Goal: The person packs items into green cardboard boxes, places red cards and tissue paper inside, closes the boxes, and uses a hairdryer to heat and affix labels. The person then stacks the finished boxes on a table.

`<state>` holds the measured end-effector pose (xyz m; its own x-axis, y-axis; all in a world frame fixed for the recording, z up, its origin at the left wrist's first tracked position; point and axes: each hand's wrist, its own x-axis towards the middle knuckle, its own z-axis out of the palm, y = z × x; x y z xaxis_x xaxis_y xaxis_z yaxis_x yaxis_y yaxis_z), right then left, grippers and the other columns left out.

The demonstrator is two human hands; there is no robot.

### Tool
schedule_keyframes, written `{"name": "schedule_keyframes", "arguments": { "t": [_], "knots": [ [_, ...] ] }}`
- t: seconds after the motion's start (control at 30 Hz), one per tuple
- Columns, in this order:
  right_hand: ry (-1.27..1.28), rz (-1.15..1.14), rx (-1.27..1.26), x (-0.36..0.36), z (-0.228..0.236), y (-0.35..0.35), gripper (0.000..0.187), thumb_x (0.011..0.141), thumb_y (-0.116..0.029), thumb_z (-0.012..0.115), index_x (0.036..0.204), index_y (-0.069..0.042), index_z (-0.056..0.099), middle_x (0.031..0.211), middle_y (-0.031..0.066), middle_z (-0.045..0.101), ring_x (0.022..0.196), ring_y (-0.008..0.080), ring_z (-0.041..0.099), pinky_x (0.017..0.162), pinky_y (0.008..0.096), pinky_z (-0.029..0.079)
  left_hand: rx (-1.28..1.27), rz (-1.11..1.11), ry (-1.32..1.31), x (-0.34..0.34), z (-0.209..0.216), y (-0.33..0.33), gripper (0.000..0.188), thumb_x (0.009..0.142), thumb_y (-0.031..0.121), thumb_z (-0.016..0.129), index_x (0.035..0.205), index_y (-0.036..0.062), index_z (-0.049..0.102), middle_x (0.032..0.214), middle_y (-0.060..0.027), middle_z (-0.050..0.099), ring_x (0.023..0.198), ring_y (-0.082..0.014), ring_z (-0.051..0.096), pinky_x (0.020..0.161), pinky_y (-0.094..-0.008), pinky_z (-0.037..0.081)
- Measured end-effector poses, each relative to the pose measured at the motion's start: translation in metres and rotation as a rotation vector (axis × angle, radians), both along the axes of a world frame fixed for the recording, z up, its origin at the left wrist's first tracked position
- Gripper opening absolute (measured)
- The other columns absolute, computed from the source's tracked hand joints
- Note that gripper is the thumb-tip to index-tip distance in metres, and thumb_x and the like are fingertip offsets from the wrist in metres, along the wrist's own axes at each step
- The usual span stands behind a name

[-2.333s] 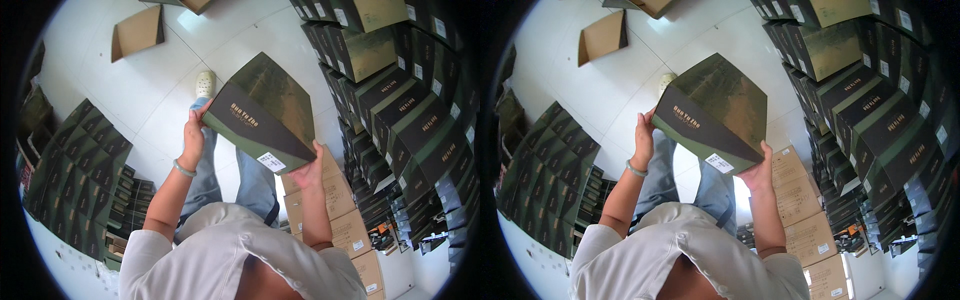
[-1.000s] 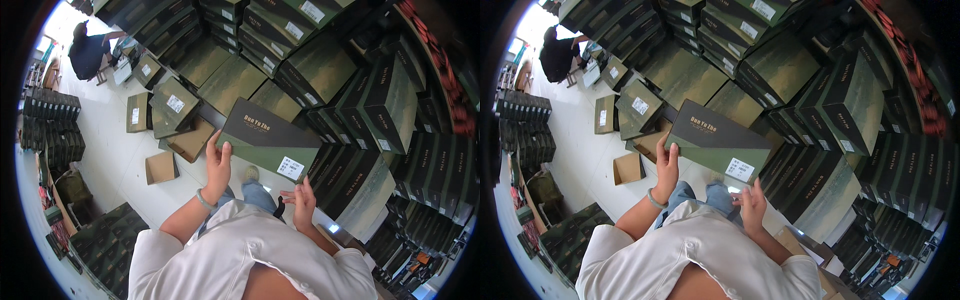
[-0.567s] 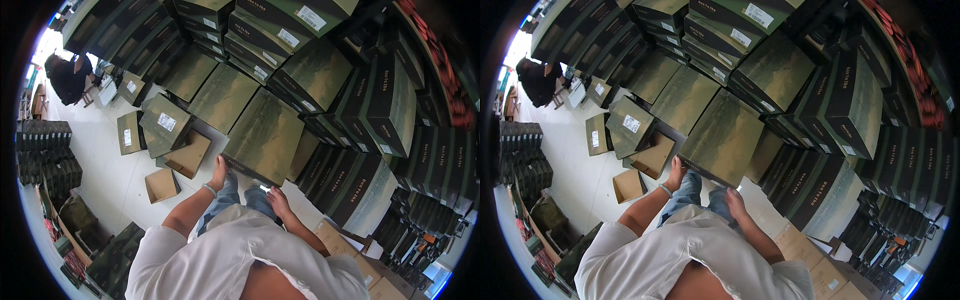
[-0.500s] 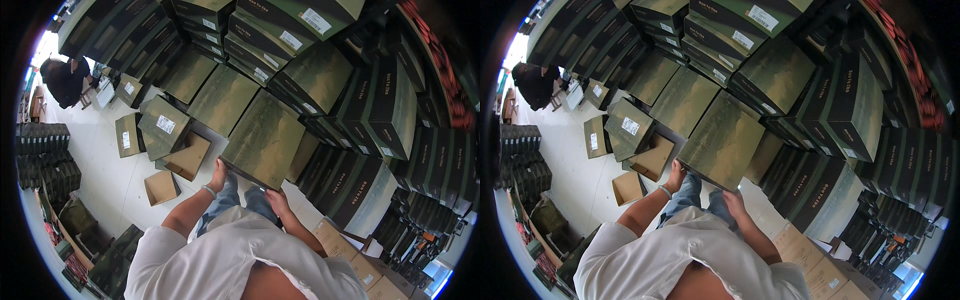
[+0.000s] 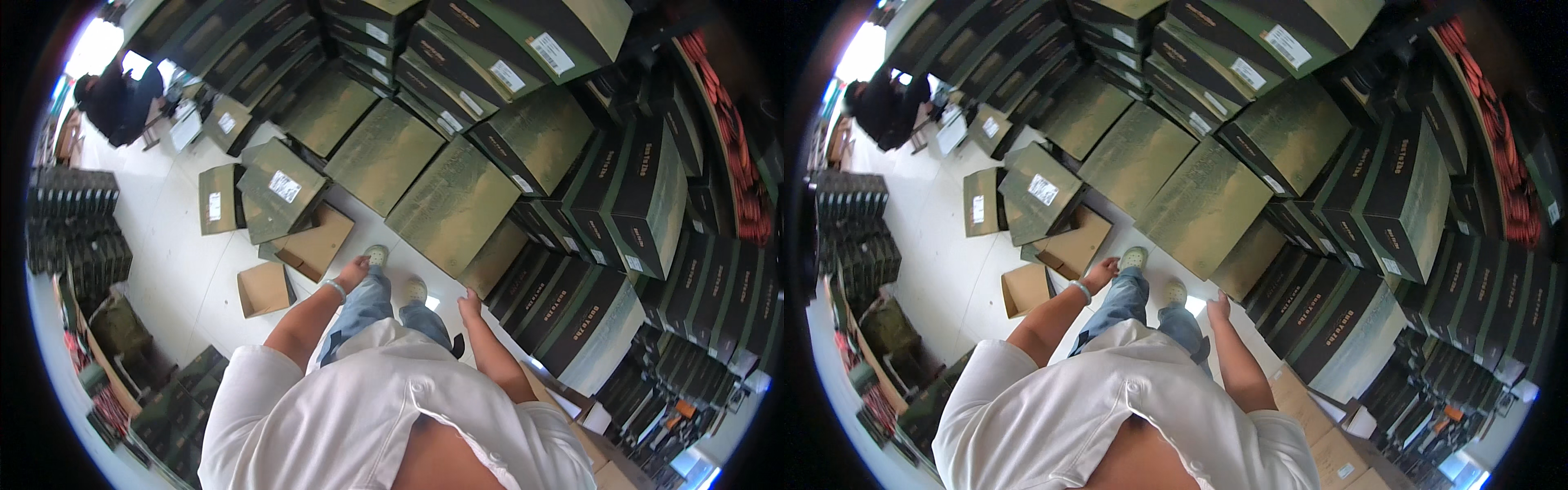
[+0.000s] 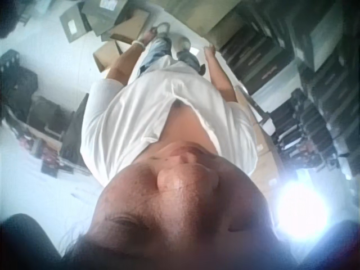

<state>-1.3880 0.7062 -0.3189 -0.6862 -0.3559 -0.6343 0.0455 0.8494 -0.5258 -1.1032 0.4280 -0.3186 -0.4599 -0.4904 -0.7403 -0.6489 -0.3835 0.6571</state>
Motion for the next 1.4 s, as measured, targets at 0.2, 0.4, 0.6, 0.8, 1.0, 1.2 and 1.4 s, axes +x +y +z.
{"name": "schedule_keyframes", "arguments": {
  "t": [0.2,0.4,0.6,0.8,1.0,1.2,1.4],
  "knots": [
    [-0.310,0.386,0.365,-0.033,-0.012,0.076,0.057,0.077,-0.017,0.062,0.132,-0.003,0.054,0.124,0.0222,0.060,0.107,0.0333,0.062,0.089,0.0399,0.051,-0.217,0.215,-0.476,0.173,0.084,0.091,0.037,0.096,0.025,0.046,0.123,0.0028,0.060,0.117,-0.0239,0.063,0.113,-0.0369,0.059,0.099,-0.0398,0.045],
    [-0.143,1.011,0.463,-0.070,0.008,0.043,0.041,0.080,-0.013,0.057,0.121,-0.005,0.061,0.099,0.0152,0.059,0.084,0.0278,0.061,0.070,0.0391,0.048,-0.088,1.210,-0.398,0.287,0.115,0.279,0.038,0.092,0.023,0.048,0.119,-0.0010,0.060,0.098,-0.0214,0.068,0.083,-0.0282,0.067,0.078,-0.0383,0.054],
    [0.080,1.052,0.306,-0.045,-0.020,-0.097,0.030,0.083,-0.007,0.052,0.109,-0.007,0.066,0.072,0.0086,0.056,0.062,0.0219,0.057,0.052,0.0381,0.044,0.099,0.966,-0.654,0.317,0.063,0.511,0.037,0.089,0.026,0.050,0.110,0.0007,0.066,0.096,-0.0224,0.069,0.086,-0.0334,0.068,0.081,-0.0427,0.053],
    [-0.030,0.924,-0.038,0.165,-0.011,-0.255,0.044,0.084,-0.002,0.052,0.127,-0.007,0.057,0.075,0.0048,0.057,0.054,0.0154,0.051,0.043,0.0297,0.039,0.163,0.650,-0.631,0.351,0.051,0.583,0.033,0.087,0.029,0.052,0.106,0.0059,0.067,0.088,-0.0134,0.069,0.081,-0.0261,0.066,0.074,-0.0427,0.053],
    [-0.286,1.333,0.128,0.489,0.094,-0.251,0.044,0.087,-0.015,0.062,0.130,-0.006,0.056,0.092,0.0085,0.066,0.076,0.0196,0.062,0.064,0.0337,0.052,0.067,1.734,-0.517,0.517,0.079,0.558,0.041,0.088,0.026,0.052,0.120,0.0024,0.061,0.105,-0.0242,0.067,0.096,-0.0355,0.066,0.086,-0.0427,0.050],
    [-0.157,1.944,0.021,0.632,0.077,-0.284,0.045,0.082,-0.027,0.068,0.120,-0.004,0.063,0.112,0.0161,0.068,0.104,0.0274,0.065,0.091,0.0358,0.050,-0.069,1.728,-0.717,0.674,0.072,0.519,0.045,0.089,0.024,0.055,0.128,0.0005,0.053,0.087,-0.0106,0.065,0.072,-0.0175,0.061,0.067,-0.0311,0.050],
    [0.258,2.038,0.451,0.679,-0.002,-0.391,0.039,0.084,-0.028,0.064,0.114,-0.004,0.067,0.114,0.0190,0.067,0.109,0.0307,0.063,0.090,0.0387,0.050,-0.012,1.709,-0.259,0.767,0.112,0.389,0.053,0.090,0.034,0.057,0.132,0.0023,0.051,0.126,-0.0240,0.059,0.118,-0.0353,0.056,0.100,-0.0386,0.044]
  ]
}}
